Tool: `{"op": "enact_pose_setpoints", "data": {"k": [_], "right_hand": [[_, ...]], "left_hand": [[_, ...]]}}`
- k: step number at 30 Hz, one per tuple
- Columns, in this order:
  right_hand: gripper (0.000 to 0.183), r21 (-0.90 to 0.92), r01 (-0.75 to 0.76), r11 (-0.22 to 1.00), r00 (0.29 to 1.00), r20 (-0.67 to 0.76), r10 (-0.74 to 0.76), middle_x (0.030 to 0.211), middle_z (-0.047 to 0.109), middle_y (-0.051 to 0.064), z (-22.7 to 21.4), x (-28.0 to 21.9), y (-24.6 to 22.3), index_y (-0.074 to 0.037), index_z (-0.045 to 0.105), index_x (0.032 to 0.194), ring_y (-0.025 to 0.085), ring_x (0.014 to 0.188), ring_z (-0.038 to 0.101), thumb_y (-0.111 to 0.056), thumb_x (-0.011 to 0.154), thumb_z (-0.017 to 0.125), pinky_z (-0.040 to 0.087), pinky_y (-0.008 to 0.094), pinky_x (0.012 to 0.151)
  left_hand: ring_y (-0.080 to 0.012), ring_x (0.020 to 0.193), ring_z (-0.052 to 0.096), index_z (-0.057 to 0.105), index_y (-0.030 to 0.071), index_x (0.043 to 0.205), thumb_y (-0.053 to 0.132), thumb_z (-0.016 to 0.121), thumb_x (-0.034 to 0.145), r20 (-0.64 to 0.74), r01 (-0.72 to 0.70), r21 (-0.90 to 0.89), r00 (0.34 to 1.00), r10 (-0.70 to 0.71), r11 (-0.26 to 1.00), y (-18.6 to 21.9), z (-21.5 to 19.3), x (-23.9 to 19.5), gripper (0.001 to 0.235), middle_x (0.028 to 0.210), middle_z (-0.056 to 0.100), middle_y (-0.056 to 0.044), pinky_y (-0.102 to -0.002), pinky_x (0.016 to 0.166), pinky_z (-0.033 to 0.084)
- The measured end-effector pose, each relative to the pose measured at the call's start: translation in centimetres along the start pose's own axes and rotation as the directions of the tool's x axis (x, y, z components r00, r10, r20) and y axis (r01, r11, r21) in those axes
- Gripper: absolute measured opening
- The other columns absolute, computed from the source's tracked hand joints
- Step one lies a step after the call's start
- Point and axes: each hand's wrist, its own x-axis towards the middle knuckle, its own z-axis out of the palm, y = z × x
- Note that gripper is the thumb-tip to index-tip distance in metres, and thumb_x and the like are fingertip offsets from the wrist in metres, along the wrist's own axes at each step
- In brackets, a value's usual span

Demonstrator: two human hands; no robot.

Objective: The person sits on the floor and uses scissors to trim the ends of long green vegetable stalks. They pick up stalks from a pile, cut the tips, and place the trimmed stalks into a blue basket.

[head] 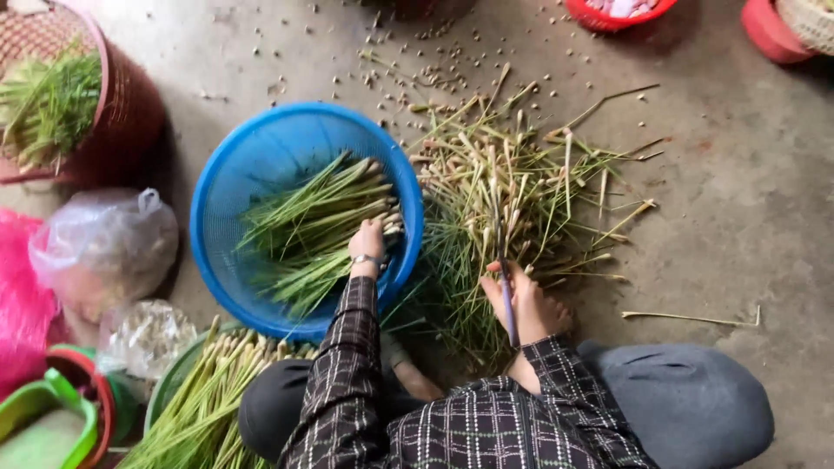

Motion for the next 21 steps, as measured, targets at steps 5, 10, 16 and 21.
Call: {"op": "enact_pose_setpoints", "data": {"k": [5,10,16,21], "right_hand": [[0.030,0.212,0.094,0.973,0.994,0.033,-0.104,0.085,0.077,0.002,0.2,0.4,-2.6,-0.032,0.066,0.117,0.021,0.076,0.075,-0.052,0.095,0.066,0.052,0.038,0.085],[0.031,0.166,0.356,0.920,0.934,-0.089,-0.345,0.093,0.072,0.013,1.3,-1.3,-3.8,-0.023,0.067,0.119,0.031,0.087,0.076,-0.038,0.093,0.073,0.060,0.044,0.078],[0.054,0.104,0.445,0.889,0.894,-0.110,-0.435,0.100,0.064,0.023,-1.7,-3.5,-5.1,-0.008,0.060,0.130,0.040,0.086,0.072,-0.044,0.091,0.071,0.061,0.051,0.076],[0.065,0.024,0.456,0.890,0.890,-0.044,-0.454,0.096,0.062,0.014,-2.9,-4.1,-4.2,-0.012,0.061,0.132,0.028,0.077,0.072,-0.061,0.090,0.066,0.061,0.043,0.071]], "left_hand": [[-0.0423,0.096,0.069,0.066,0.014,0.100,0.031,0.065,0.090,0.059,-0.075,-0.217,0.994,0.090,0.973,3.5,-10.5,-0.5,0.020,0.099,0.066,-0.017,-0.053,0.085,0.058],[-0.0208,0.092,0.073,0.069,0.040,0.101,0.039,0.076,0.080,0.070,-0.122,-0.459,0.982,0.173,0.880,9.8,-23.8,-4.2,0.022,0.074,0.074,0.012,-0.039,0.085,0.058],[-0.0411,0.082,0.070,0.069,0.031,0.131,0.025,0.068,0.086,0.099,-0.258,-0.614,0.913,0.397,0.746,15.1,-33.8,-13.0,0.045,0.082,0.076,-0.013,-0.052,0.078,0.054],[-0.0453,0.096,0.070,0.069,0.027,0.130,0.032,0.066,0.092,0.129,-0.267,-0.605,0.897,0.423,0.750,15.6,-32.9,-14.7,0.039,0.102,0.078,-0.014,-0.052,0.084,0.056]]}}
